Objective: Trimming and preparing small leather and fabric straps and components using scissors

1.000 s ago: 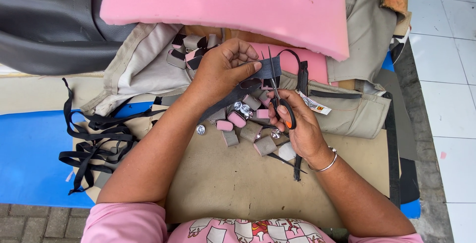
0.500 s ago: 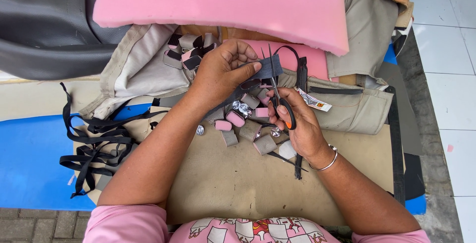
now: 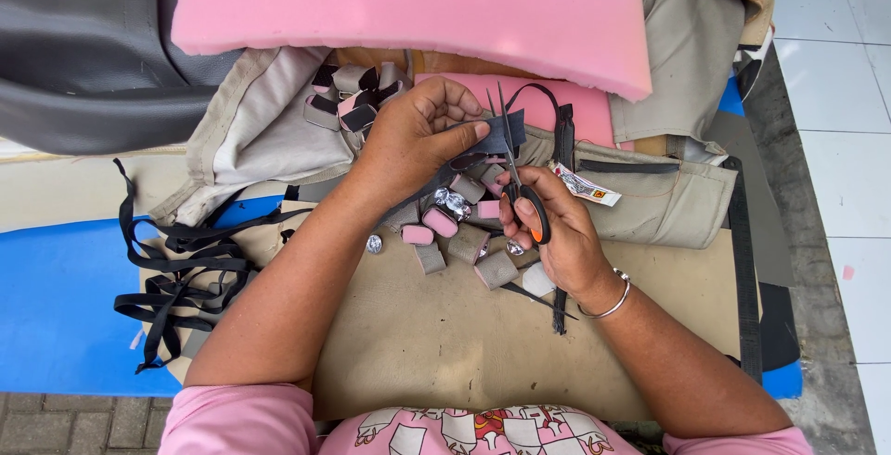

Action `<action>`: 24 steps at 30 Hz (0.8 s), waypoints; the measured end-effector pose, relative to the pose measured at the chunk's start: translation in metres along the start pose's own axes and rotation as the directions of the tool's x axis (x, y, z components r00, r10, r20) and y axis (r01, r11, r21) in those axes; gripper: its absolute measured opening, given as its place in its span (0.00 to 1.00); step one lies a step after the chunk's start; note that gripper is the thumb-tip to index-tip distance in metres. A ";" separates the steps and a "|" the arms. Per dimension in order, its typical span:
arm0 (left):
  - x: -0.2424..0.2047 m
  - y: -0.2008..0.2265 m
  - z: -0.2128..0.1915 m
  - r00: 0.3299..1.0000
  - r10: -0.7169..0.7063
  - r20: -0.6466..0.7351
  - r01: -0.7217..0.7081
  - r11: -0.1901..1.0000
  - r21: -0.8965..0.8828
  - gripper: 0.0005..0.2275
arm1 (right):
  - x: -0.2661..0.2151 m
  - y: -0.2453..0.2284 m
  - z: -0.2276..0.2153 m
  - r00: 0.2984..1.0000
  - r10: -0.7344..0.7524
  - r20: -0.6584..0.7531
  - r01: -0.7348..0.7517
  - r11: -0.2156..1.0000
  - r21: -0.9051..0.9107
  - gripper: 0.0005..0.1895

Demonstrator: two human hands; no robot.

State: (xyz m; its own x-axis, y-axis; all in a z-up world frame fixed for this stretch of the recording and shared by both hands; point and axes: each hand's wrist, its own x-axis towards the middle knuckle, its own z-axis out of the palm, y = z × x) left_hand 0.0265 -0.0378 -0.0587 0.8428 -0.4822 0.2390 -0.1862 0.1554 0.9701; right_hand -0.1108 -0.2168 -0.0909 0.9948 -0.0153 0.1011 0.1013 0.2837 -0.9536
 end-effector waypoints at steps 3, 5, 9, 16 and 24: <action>0.000 -0.002 0.002 0.999 -0.017 0.029 0.017 1.000 -0.003 0.10 | 0.001 -0.001 -0.001 1.000 -0.004 0.008 0.004 1.000 -0.003 0.20; 0.000 -0.004 0.002 0.999 -0.021 0.039 0.021 1.000 -0.005 0.10 | 0.001 0.001 -0.003 1.000 -0.006 0.009 0.006 1.000 -0.009 0.19; 0.000 -0.005 0.001 0.999 -0.026 0.045 0.027 1.000 -0.016 0.10 | 0.001 0.006 -0.005 1.000 -0.024 0.012 0.024 1.000 -0.012 0.18; -0.001 -0.002 0.004 0.994 -0.063 0.094 0.063 0.998 0.008 0.10 | 0.000 -0.005 -0.002 1.000 0.000 0.009 0.000 1.000 -0.003 0.19; 0.000 0.000 0.002 0.995 -0.040 0.088 0.039 0.999 0.010 0.08 | -0.001 -0.002 -0.006 1.000 0.003 -0.007 -0.003 1.000 -0.021 0.17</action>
State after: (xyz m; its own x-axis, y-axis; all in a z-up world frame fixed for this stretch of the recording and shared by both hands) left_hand 0.0251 -0.0394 -0.0587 0.8021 -0.5618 0.2026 -0.1580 0.1275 0.9792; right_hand -0.1117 -0.2228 -0.0903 0.9951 -0.0209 0.0963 0.0984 0.2632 -0.9597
